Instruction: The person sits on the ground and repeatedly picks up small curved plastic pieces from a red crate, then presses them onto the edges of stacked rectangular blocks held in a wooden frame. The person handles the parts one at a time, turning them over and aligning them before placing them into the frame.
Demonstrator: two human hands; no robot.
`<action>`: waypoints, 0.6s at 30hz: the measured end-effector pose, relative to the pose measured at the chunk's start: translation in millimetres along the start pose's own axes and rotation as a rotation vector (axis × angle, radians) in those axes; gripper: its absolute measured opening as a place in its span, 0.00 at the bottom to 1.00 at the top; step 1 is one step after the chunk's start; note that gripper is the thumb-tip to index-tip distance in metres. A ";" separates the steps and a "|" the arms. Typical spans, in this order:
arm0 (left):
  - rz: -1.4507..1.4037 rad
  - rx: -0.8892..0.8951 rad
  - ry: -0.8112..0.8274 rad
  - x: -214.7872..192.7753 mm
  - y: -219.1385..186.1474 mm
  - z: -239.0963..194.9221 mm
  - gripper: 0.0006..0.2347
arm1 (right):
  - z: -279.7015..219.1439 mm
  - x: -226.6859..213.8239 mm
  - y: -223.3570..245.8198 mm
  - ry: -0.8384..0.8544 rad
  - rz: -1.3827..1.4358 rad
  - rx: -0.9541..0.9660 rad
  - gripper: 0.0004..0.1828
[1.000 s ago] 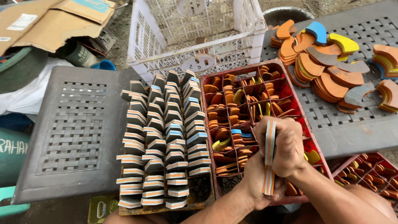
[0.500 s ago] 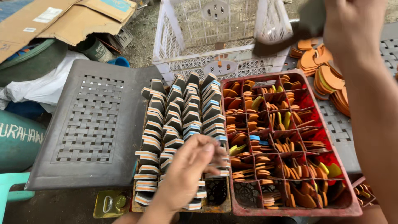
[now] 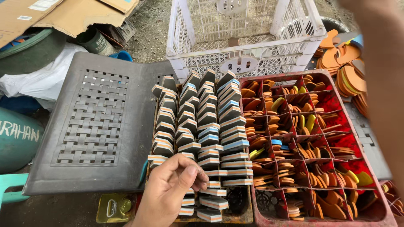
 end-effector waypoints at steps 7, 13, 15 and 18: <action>0.199 0.192 -0.033 8.4 -14.5 -14.9 0.05 | -138.4 -54.0 97.4 0.057 -0.286 -0.134 0.08; 0.471 0.241 -0.037 29.9 -25.2 -14.2 0.06 | -269.8 -34.8 141.8 0.366 -0.587 -0.132 0.09; 0.457 0.255 -0.006 37.8 -27.2 -8.5 0.06 | -288.0 -14.9 137.7 0.445 -0.630 -0.114 0.09; 0.432 0.270 -0.008 48.4 -25.6 -5.5 0.08 | -298.2 13.6 122.5 0.556 -0.620 -0.018 0.10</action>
Point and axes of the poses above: each hand's wrist, its own z-axis towards the middle knuckle, its own x-axis out of the palm, y = z × x, the point moved 3 cm from there along z, towards the middle knuckle, and after that the axes turned 8 degrees about y, right-handed, at the moved point
